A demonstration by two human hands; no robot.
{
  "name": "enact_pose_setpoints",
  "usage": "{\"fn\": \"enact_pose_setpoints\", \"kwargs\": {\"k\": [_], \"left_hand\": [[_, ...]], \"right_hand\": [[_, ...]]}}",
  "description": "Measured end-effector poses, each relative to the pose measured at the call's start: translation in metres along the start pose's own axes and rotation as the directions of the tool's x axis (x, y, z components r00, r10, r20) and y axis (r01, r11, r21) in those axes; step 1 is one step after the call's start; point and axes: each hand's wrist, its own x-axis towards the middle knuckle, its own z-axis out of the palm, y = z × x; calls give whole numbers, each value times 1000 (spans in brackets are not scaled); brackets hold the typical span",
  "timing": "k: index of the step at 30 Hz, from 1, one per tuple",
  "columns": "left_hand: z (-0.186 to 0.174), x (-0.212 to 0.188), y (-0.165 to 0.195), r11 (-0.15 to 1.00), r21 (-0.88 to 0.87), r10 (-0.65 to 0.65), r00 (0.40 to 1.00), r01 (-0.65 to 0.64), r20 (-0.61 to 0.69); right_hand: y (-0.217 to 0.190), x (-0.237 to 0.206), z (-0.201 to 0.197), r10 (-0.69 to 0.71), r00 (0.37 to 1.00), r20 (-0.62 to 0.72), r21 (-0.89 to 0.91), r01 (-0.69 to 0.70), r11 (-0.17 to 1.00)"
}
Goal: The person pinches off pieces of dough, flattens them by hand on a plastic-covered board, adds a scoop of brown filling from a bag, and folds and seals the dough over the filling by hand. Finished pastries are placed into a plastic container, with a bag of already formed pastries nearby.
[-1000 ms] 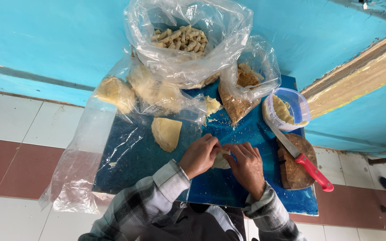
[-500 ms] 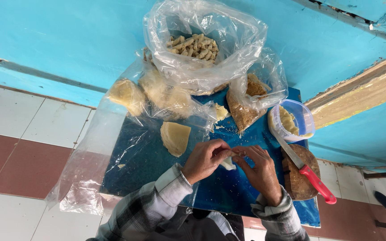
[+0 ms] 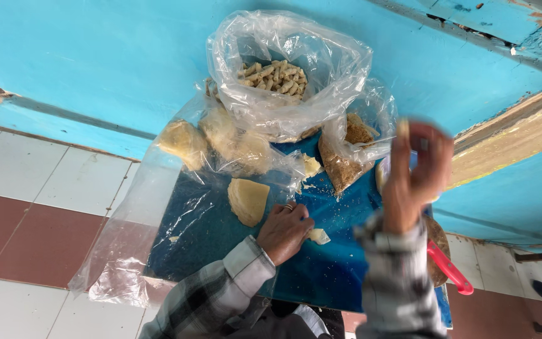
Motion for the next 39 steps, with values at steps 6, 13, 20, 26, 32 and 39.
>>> {"fn": "enact_pose_setpoints", "kwargs": {"k": [6, 13, 20, 26, 32, 39], "left_hand": [[-2, 6, -5, 949, -306, -99, 992, 71, -75], [1, 2, -1, 652, -738, -152, 983, 176, 100], [9, 8, 9, 546, -745, -154, 920, 383, 360], [12, 3, 28, 980, -75, -174, 976, 185, 134], [16, -3, 19, 998, 39, -43, 997, 41, 66], [13, -3, 9, 979, 193, 43, 996, -58, 81]], "right_hand": [[-12, 45, 38, -200, 899, 389, -258, 315, 913], [27, -91, -49, 309, 445, 841, 45, -627, 778], [66, -183, -95, 653, 417, 632, 17, -850, 527], [29, -182, -73, 624, 637, 453, -564, -338, 754], [50, -100, -105, 306, 862, 405, -780, 151, 607], [154, -42, -153, 544, 665, 512, -833, 230, 503]]}}
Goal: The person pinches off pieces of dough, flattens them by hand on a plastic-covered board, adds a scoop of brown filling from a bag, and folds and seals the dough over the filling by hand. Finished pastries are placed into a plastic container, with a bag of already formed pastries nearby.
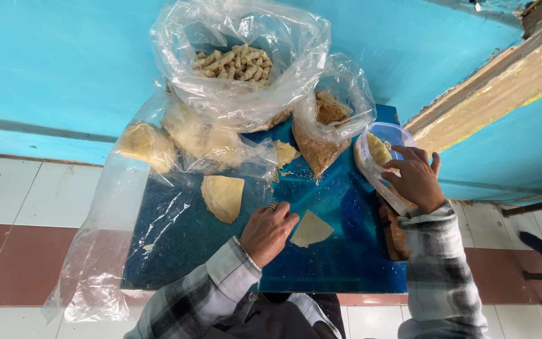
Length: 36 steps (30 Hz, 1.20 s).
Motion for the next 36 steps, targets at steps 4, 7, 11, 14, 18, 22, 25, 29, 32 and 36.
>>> {"fn": "enact_pose_setpoints", "kwargs": {"k": [4, 7, 11, 14, 18, 22, 25, 29, 32, 36], "left_hand": [[-6, -4, 2, 988, -148, 44, 999, -44, -8], [-6, -5, 6, 986, -153, 74, 996, -65, 55], [-4, -6, 6, 985, -151, 99, 992, -87, 75], [-1, -6, 6, 983, -162, 98, 992, -84, 83], [1, -6, 5, 978, -193, 102, 989, -80, 104], [2, -7, 4, 977, -198, 98, 991, -77, 95], [2, -7, 3, 980, -172, 116, 987, -96, 111], [3, -6, 3, 979, -176, 122, 986, -101, 113], [2, -6, 3, 975, -199, 117, 988, -96, 98], [-2, -5, 4, 979, -177, 120, 986, -99, 115]], "right_hand": [[15, 6, 33, -12, 999, -34, 147, 17, 989], [15, 0, 45, 27, 994, -104, 221, -4, 975], [19, -7, 31, 24, 993, -115, 380, 22, 925], [20, -8, 19, 9, 997, -77, 142, 3, 990], [13, -4, 22, -3, 1000, -11, 126, 4, 992], [9, -5, 31, -1, 998, -63, 142, 10, 990], [7, -4, 33, 15, 996, -90, 152, -1, 988], [-3, 10, 36, -31, 989, -145, 222, 63, 973], [-15, 22, 43, 27, 990, -137, 333, 20, 943], [-24, 28, 54, 82, 985, -153, 318, -30, 948]]}}
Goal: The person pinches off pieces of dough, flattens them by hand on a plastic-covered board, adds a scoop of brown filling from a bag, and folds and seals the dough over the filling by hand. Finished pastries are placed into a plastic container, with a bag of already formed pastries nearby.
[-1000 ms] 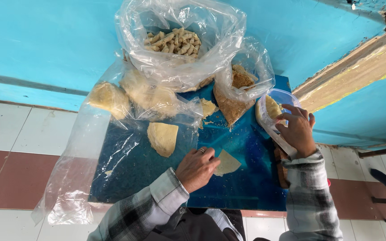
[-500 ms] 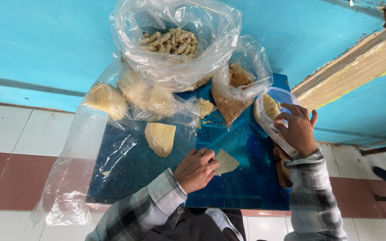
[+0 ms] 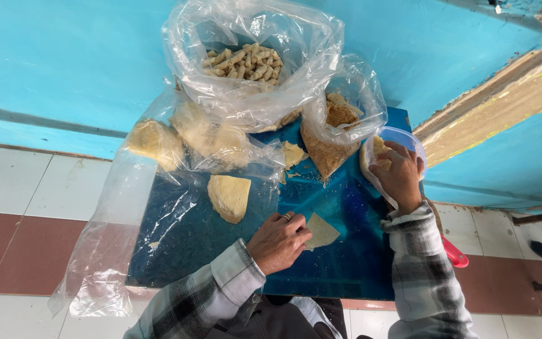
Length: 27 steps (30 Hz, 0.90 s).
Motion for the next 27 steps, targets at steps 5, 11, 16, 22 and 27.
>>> {"fn": "enact_pose_setpoints", "kwargs": {"k": [5, 11, 16, 22, 27], "left_hand": [[-2, 0, 3, 1000, -19, 16, 1000, -16, 25], [4, -2, 0, 996, 40, 85, 996, -84, -36], [0, -3, -3, 997, 15, 80, 997, -80, -20], [-12, 0, -3, 997, 37, 67, 996, -65, -56], [-15, 1, -4, 997, 31, 74, 993, -71, -89]], "right_hand": [[-1, -5, 4, 62, 996, -63, 27, -61, 998], [9, -4, -20, 40, 996, 82, -147, -28, 989], [23, -6, -20, -19, 961, 277, -343, 117, 932], [22, -1, -18, -36, 961, 275, -351, 135, 926], [5, -7, -30, -85, 969, 233, -389, 173, 905]]}}
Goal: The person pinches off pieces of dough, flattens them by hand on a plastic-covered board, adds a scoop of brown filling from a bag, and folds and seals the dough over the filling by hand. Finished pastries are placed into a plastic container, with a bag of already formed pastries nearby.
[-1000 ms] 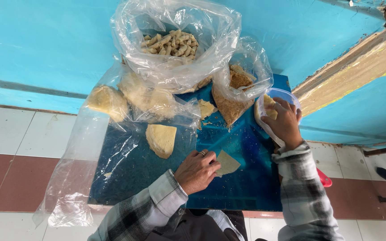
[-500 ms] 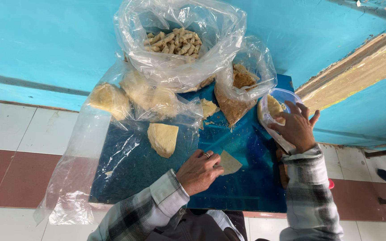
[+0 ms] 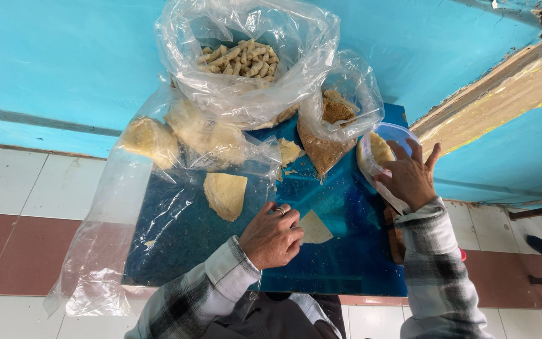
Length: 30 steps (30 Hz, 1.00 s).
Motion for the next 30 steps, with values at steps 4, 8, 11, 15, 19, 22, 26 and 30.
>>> {"fn": "enact_pose_setpoints", "kwargs": {"k": [4, 8, 11, 15, 19, 22, 26, 30], "left_hand": [[1, 0, 0, 1000, -4, 0, 1000, 0, -16], [3, -1, -1, 1000, -20, -6, 1000, 6, -8], [5, -2, -1, 1000, -22, -4, 1000, 4, -9], [6, -1, -1, 1000, -21, 10, 1000, -11, -20], [4, -1, 0, 1000, -22, -10, 1000, 11, 1], [3, -1, 0, 999, -37, -1, 1000, 0, -22], [4, -1, 1, 998, -67, 16, 998, -20, -58], [5, -1, 0, 998, -58, 16, 1000, -17, -26]], "right_hand": [[-7, 1, -9, 32, 999, 33, -59, -30, 998], [-11, -7, -5, -31, 985, -172, 69, 44, 997], [-8, -19, 5, -12, 975, -223, 248, 68, 966], [-2, -22, 22, 112, 972, -209, 266, -53, 963], [1, -18, 28, 118, 969, -219, 262, -59, 963], [-1, -20, 27, 108, 959, -263, 201, -55, 978], [-5, -25, 22, 86, 956, -280, 151, -45, 988], [-6, -24, 14, 50, 964, -263, 120, -19, 993]]}}
